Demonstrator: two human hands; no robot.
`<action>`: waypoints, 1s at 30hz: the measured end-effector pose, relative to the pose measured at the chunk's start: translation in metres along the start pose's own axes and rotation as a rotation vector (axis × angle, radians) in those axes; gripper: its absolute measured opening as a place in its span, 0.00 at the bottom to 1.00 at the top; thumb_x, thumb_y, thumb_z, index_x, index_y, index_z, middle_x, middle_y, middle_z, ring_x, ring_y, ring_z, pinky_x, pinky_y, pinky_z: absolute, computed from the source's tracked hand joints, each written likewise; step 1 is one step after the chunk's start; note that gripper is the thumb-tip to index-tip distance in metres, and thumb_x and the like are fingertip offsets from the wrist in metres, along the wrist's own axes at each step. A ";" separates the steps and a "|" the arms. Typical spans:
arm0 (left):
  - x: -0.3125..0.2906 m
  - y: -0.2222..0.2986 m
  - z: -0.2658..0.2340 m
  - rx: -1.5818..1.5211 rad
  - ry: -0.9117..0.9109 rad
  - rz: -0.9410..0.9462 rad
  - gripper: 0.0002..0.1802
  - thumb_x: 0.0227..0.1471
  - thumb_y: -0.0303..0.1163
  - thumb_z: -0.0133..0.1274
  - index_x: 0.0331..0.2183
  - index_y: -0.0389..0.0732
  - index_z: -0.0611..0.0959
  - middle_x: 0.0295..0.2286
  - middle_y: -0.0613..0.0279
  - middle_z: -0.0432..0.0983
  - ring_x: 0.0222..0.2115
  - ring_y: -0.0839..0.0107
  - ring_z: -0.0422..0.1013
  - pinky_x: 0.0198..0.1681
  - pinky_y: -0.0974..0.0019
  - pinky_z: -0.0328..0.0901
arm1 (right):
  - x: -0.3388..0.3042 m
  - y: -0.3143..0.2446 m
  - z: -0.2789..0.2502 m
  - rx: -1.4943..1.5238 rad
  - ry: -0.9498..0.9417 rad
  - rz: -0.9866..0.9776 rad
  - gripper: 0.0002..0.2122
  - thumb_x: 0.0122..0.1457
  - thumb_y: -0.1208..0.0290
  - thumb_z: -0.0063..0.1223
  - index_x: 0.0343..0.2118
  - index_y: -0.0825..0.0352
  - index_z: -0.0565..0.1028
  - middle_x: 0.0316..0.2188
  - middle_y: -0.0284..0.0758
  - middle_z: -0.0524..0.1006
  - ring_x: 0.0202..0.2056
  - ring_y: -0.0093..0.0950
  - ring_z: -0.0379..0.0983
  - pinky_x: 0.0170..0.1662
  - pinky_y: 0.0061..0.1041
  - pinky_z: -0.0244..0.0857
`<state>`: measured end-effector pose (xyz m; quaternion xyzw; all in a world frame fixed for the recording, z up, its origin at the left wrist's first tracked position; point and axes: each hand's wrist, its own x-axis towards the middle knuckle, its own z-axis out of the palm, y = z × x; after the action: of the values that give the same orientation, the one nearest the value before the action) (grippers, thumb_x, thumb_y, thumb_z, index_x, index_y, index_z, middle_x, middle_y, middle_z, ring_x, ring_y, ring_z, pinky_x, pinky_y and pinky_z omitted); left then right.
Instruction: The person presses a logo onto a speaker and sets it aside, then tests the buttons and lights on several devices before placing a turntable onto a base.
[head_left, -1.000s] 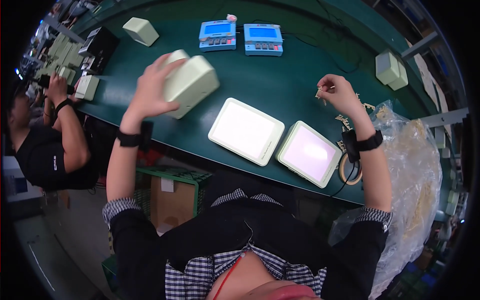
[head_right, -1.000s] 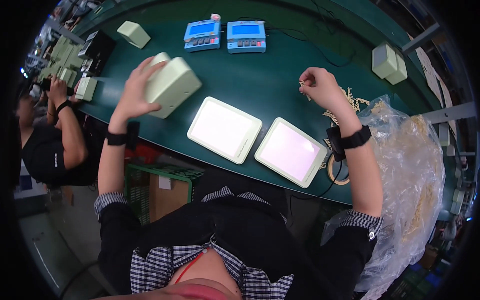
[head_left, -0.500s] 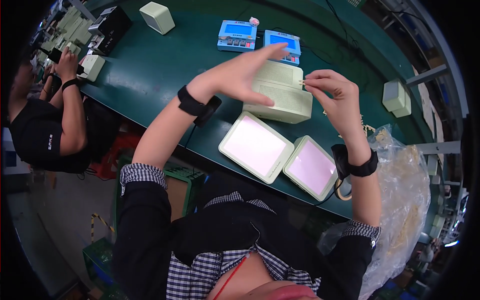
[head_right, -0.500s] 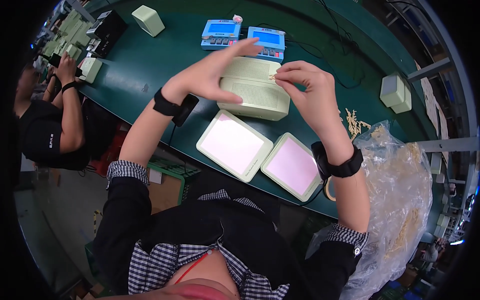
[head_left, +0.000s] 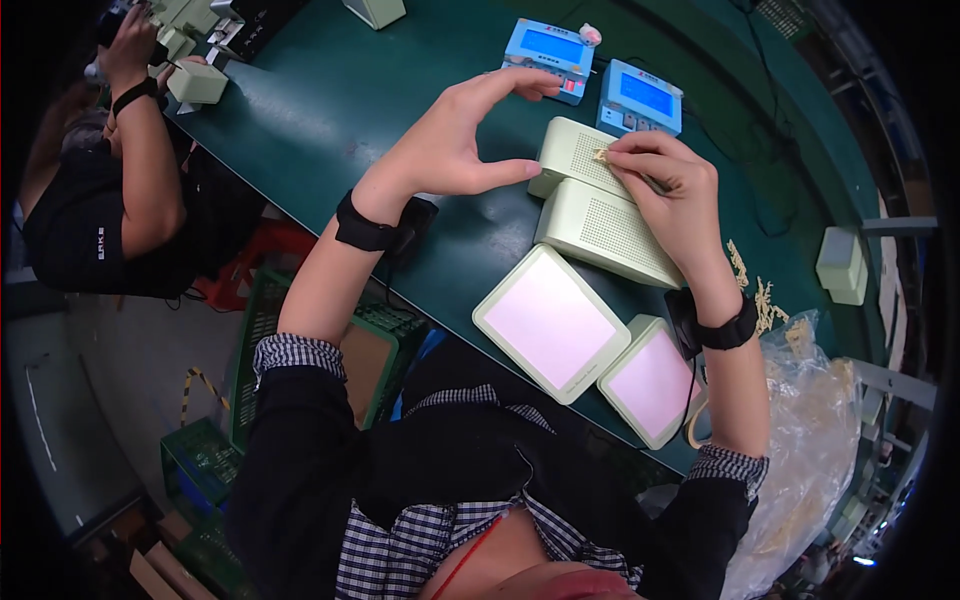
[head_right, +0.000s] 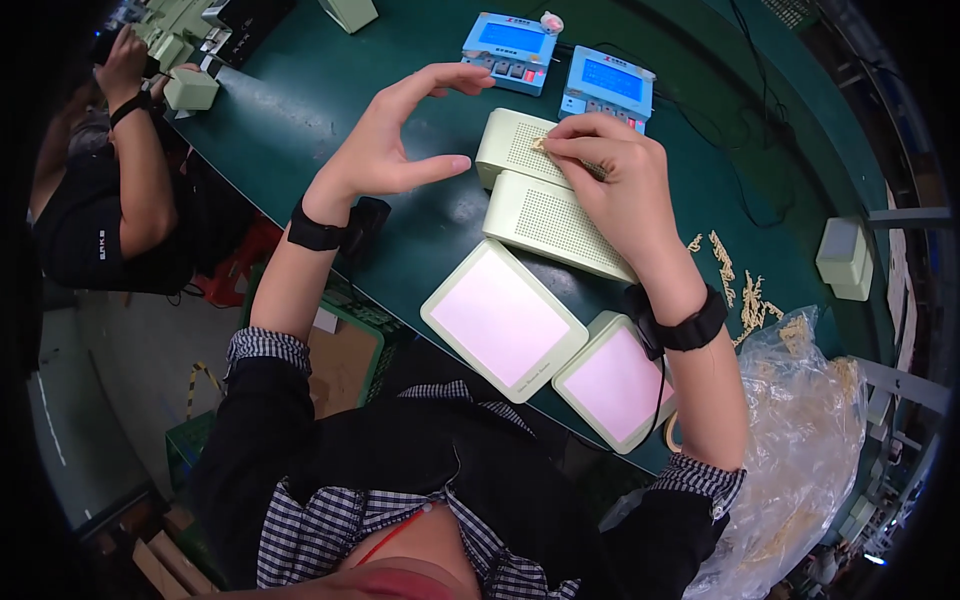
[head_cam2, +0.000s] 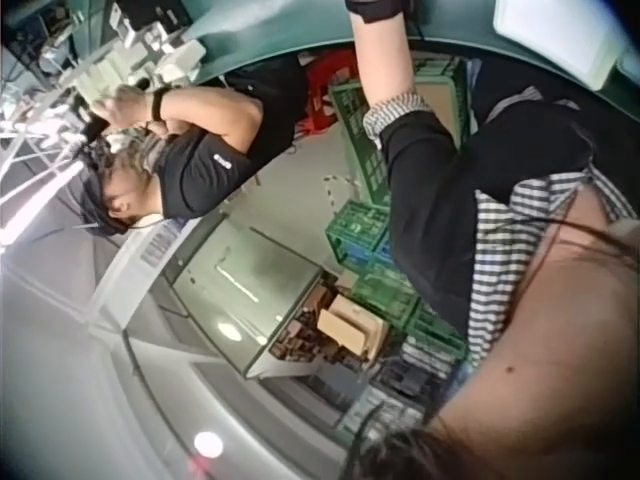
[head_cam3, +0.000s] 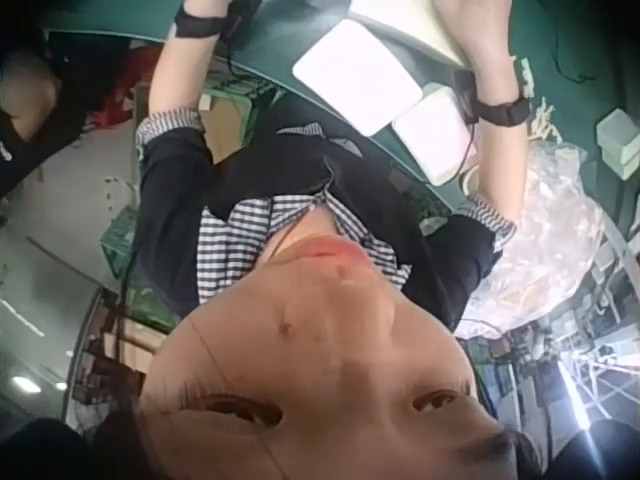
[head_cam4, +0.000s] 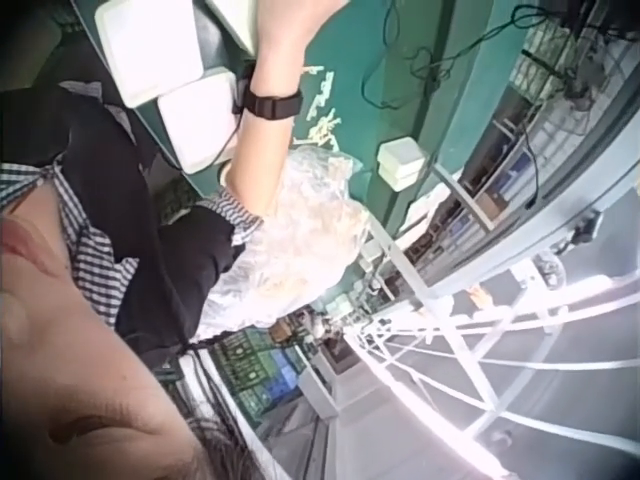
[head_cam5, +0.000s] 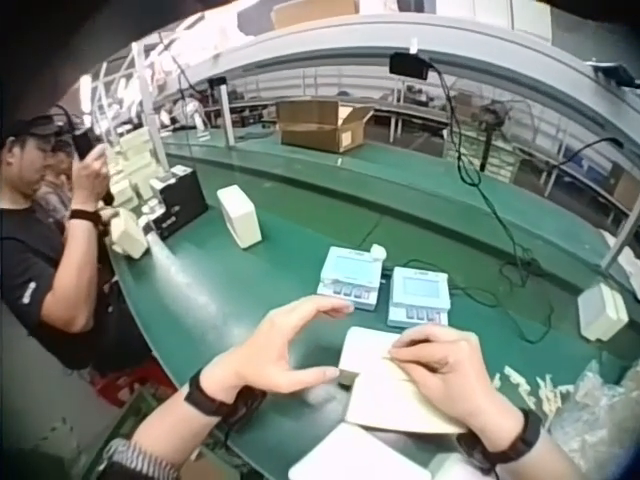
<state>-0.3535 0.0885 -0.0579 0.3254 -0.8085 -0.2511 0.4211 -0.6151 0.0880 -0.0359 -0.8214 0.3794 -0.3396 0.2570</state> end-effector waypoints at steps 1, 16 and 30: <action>0.002 -0.001 0.000 -0.002 -0.007 0.015 0.38 0.40 0.34 0.63 0.55 0.39 0.72 0.50 0.56 0.73 0.51 0.63 0.70 0.57 0.60 0.60 | 0.000 0.000 -0.001 -0.002 0.000 -0.001 0.09 0.50 0.85 0.58 0.35 0.70 0.82 0.34 0.35 0.81 0.35 0.26 0.78 0.40 0.21 0.72; 0.029 -0.009 0.030 -0.296 -0.030 -0.273 0.31 0.45 0.38 0.65 0.51 0.39 0.76 0.46 0.56 0.75 0.48 0.64 0.71 0.54 0.61 0.64 | 0.000 0.004 -0.009 -0.234 -0.068 -0.144 0.09 0.50 0.80 0.61 0.36 0.68 0.83 0.40 0.36 0.77 0.45 0.29 0.73 0.48 0.26 0.68; 0.047 -0.014 0.049 -0.616 -0.163 -0.675 0.21 0.44 0.33 0.66 0.42 0.43 0.79 0.39 0.59 0.75 0.43 0.68 0.72 0.48 0.66 0.65 | 0.010 0.032 -0.020 0.541 -0.181 0.726 0.15 0.55 0.68 0.60 0.45 0.65 0.77 0.39 0.35 0.77 0.41 0.23 0.74 0.44 0.20 0.67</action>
<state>-0.4104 0.0513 -0.0684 0.4095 -0.5756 -0.6274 0.3277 -0.6402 0.0581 -0.0414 -0.5651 0.5163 -0.2412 0.5966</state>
